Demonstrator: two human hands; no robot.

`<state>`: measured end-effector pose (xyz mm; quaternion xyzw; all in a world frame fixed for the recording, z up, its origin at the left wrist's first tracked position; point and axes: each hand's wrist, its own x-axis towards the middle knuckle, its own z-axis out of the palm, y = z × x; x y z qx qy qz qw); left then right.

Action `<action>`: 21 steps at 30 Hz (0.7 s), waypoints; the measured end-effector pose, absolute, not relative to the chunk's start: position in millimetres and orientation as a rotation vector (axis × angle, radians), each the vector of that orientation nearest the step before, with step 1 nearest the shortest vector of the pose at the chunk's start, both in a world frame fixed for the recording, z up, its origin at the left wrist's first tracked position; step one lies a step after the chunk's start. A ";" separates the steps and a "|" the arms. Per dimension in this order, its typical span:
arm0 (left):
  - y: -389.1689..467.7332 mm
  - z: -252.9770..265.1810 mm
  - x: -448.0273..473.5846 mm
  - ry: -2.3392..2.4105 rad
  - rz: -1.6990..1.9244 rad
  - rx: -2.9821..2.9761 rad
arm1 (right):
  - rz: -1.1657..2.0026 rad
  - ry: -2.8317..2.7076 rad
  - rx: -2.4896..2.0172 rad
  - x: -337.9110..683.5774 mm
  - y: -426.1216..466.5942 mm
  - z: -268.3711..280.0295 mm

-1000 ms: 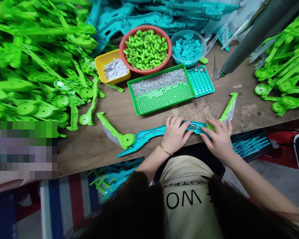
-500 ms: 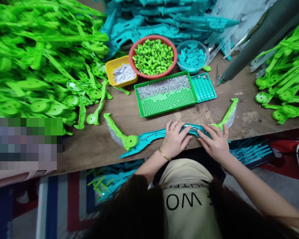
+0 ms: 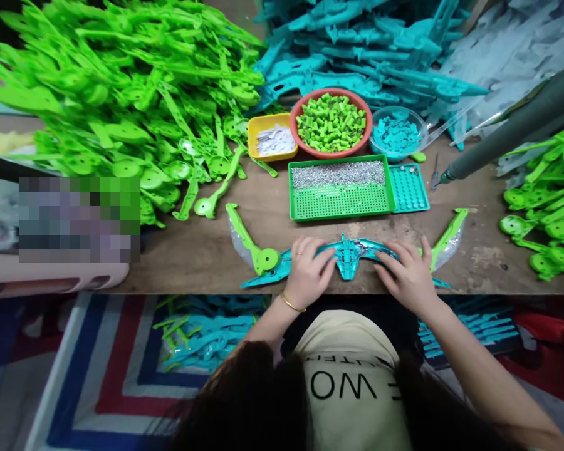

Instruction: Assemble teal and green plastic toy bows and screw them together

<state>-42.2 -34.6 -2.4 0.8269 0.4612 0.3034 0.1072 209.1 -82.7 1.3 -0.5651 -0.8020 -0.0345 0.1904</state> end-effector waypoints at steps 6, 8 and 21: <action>-27.0 -1.5 -26.2 1.254 0.922 2.461 | 0.003 -2.279 -1.424 182.5 -34.6 26.8; -23.8 -1.3 -29.8 1.258 0.957 2.452 | 0.060 -2.162 -1.357 181.3 7.9 39.4; -54.3 -3.1 -112.2 1.534 1.158 2.358 | -0.030 -1.422 -2.340 236.9 266.5 86.3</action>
